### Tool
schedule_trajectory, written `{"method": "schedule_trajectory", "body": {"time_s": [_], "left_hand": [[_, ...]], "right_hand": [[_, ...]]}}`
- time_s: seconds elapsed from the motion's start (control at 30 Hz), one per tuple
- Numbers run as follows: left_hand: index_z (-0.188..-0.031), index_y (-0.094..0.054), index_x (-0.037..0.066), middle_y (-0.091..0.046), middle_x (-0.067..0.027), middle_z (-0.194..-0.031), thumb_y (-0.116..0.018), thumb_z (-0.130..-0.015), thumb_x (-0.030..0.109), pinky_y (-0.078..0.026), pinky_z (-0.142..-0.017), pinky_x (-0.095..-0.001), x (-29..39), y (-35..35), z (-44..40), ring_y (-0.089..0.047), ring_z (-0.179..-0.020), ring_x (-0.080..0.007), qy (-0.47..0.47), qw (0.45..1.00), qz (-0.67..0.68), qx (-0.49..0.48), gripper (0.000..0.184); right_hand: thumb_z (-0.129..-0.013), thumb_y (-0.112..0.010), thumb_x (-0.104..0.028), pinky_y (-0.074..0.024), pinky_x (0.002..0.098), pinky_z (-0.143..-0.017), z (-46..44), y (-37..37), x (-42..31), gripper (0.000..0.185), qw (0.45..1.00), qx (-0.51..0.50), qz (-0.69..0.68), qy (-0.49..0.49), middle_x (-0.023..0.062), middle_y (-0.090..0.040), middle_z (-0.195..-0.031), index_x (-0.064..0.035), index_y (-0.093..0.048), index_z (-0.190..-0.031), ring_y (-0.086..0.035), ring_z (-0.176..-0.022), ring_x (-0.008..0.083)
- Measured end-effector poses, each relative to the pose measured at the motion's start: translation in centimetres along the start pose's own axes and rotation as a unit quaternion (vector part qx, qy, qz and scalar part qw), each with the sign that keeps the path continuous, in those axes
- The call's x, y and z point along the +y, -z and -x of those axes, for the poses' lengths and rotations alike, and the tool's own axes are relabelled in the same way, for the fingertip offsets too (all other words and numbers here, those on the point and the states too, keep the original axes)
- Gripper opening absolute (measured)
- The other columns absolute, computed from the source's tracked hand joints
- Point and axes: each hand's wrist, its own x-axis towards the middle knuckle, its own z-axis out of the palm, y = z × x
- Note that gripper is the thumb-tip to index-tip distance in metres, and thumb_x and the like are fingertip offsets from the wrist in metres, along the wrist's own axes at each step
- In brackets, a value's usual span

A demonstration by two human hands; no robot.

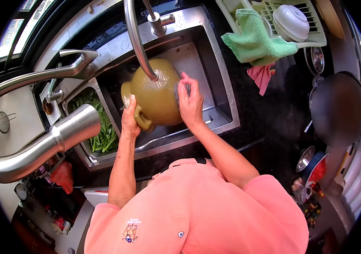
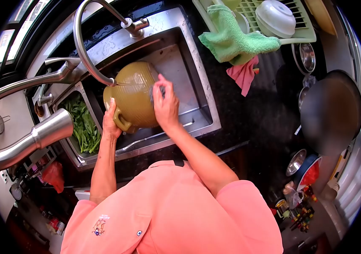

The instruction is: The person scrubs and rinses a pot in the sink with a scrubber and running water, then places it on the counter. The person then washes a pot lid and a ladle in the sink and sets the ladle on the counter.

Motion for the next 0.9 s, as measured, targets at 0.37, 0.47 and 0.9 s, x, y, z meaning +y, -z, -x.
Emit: {"method": "schedule_trajectory", "body": {"time_s": [0.37,0.47,0.9], "left_hand": [[-0.13,-0.06,0.001,-0.07,-0.0086,-0.116,-0.059,-0.103,0.036,-0.056,-0.086,-0.0332,0.4,0.4,-0.5,-0.068,-0.1,-0.0185,0.009,0.998,-0.069,0.0,0.044],[-0.131,-0.06,0.001,-0.07,-0.0094,-0.117,-0.057,-0.104,0.036,-0.056,-0.088,-0.0337,0.0,1.9,-0.6,-0.068,-0.102,-0.0197,-0.003,0.997,-0.075,0.003,0.044],[-0.134,-0.056,0.004,-0.068,-0.0115,-0.124,-0.053,-0.105,0.04,-0.055,-0.096,-0.0415,3.2,0.4,-2.4,-0.067,-0.109,-0.0256,0.073,0.996,-0.016,-0.052,0.047]], "right_hand": [[-0.081,-0.073,-0.032,-0.0541,0.0395,-0.09,-14.0,-8.1,8.4,0.025,0.949,-0.167,0.141,-0.227,0.0158,-0.074,-0.103,-0.0164,-0.078,-0.1,-0.07,-0.101,0.0335],[-0.079,-0.073,-0.031,-0.0546,0.0372,-0.09,-13.6,-9.8,14.0,0.02,0.935,-0.207,0.09,-0.273,0.0112,-0.075,-0.104,-0.0182,-0.081,-0.094,-0.071,-0.099,0.028],[-0.093,-0.065,-0.018,-0.0529,0.0343,-0.088,2.8,-2.7,14.5,0.029,0.876,-0.032,-0.001,-0.481,0.0127,-0.072,-0.112,-0.0047,-0.071,-0.118,-0.068,-0.101,0.0226]]}}
